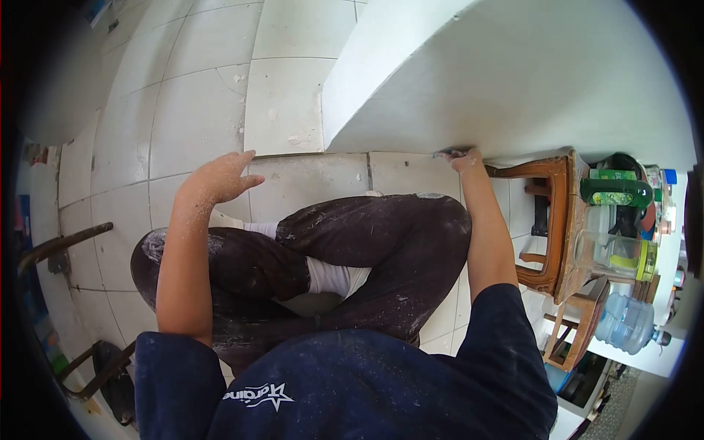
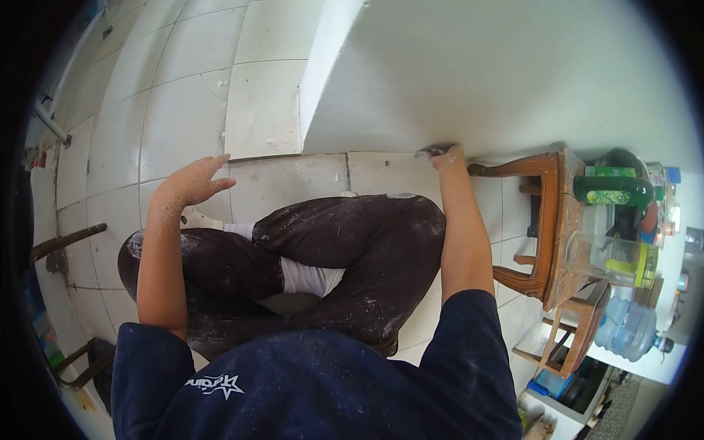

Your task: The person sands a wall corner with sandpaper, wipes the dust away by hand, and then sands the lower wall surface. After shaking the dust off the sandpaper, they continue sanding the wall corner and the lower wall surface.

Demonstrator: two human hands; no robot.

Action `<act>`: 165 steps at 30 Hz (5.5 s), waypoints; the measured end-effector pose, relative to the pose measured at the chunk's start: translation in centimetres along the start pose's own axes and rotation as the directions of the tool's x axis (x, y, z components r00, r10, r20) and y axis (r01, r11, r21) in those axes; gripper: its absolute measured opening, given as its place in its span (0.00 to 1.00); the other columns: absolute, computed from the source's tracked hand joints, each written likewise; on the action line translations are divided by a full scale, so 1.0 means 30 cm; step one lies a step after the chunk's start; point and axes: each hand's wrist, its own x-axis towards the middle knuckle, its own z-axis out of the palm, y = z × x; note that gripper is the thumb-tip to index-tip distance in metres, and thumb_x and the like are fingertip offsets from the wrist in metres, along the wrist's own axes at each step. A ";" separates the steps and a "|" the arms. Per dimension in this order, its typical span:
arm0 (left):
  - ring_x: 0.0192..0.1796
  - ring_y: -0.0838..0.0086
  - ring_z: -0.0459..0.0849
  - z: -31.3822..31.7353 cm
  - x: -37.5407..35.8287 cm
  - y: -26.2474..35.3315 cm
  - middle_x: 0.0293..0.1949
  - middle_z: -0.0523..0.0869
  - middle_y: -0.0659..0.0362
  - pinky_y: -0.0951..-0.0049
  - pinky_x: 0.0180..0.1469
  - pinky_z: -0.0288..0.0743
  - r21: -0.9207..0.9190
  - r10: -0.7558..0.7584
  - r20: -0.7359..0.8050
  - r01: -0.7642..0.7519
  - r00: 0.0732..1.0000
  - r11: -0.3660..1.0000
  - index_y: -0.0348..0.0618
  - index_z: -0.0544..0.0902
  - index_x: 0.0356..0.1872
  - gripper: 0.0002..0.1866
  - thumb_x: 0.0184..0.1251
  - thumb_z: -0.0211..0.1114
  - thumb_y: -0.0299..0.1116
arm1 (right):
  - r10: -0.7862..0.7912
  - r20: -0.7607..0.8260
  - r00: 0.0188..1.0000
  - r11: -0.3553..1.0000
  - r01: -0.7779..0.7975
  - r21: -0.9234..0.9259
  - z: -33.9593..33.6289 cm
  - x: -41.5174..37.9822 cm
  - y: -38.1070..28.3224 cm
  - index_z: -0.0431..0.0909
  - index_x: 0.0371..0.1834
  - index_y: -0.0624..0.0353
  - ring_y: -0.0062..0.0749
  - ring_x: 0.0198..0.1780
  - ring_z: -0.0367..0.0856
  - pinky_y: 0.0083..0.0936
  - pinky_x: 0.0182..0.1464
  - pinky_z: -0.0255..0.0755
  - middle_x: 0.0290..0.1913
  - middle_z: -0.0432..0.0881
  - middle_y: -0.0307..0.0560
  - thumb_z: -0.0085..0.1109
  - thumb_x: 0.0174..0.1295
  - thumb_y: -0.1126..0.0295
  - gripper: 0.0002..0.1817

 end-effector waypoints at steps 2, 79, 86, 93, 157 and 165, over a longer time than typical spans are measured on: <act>0.67 0.55 0.73 0.004 -0.006 -0.014 0.66 0.74 0.46 0.58 0.67 0.69 -0.001 -0.015 -0.029 0.015 0.999 1.000 0.42 0.68 0.69 0.33 0.71 0.58 0.53 | 0.088 -0.008 0.996 0.996 -0.087 0.030 -0.012 0.055 0.003 0.68 0.61 0.56 0.38 0.37 0.67 0.68 0.62 0.69 0.43 0.68 0.48 0.41 0.74 0.50 0.24; 0.72 0.54 0.67 -0.037 -0.022 -0.024 0.69 0.70 0.43 0.58 0.71 0.62 -0.077 -0.040 0.048 0.044 0.998 0.996 0.42 0.65 0.72 0.39 0.69 0.56 0.59 | -0.655 -0.415 0.632 0.639 0.756 0.142 0.321 -0.467 0.101 0.66 0.66 0.59 0.30 0.48 0.85 0.24 0.47 0.76 0.59 0.79 0.44 0.38 0.75 0.46 0.30; 0.71 0.52 0.68 -0.033 -0.015 -0.072 0.69 0.70 0.43 0.56 0.71 0.63 -0.058 -0.007 0.032 0.009 0.999 0.998 0.43 0.64 0.72 0.40 0.69 0.56 0.60 | -0.243 -0.256 0.935 0.885 0.322 0.335 0.237 -0.570 0.021 0.72 0.64 0.51 0.30 0.47 0.85 0.25 0.45 0.76 0.53 0.84 0.38 0.43 0.72 0.51 0.24; 0.69 0.53 0.72 -0.059 -0.044 -0.030 0.68 0.73 0.44 0.57 0.69 0.66 -0.092 -0.061 0.105 0.071 0.993 0.993 0.44 0.63 0.73 0.40 0.68 0.58 0.59 | -0.529 -0.452 0.718 0.786 0.615 0.056 0.282 -0.436 0.113 0.65 0.69 0.68 0.38 0.64 0.77 0.25 0.60 0.74 0.68 0.72 0.55 0.37 0.74 0.46 0.35; 0.70 0.54 0.71 0.017 0.040 -0.136 0.70 0.70 0.45 0.57 0.69 0.66 -0.061 -0.085 0.193 0.098 0.978 0.993 0.43 0.63 0.73 0.40 0.68 0.58 0.59 | -0.722 -0.239 0.649 0.584 0.757 0.292 0.290 -0.750 0.049 0.67 0.63 0.78 0.45 0.60 0.77 0.31 0.63 0.68 0.61 0.76 0.63 0.43 0.77 0.59 0.27; 0.69 0.55 0.72 -0.038 0.030 -0.043 0.69 0.71 0.45 0.58 0.69 0.66 -0.173 0.002 -0.086 -0.017 0.996 0.985 0.45 0.64 0.73 0.40 0.68 0.59 0.60 | -1.000 0.003 0.005 0.004 0.987 -0.161 0.360 -0.956 0.324 0.63 0.70 0.71 0.43 0.67 0.72 0.33 0.68 0.62 0.70 0.69 0.61 0.43 0.77 0.60 0.27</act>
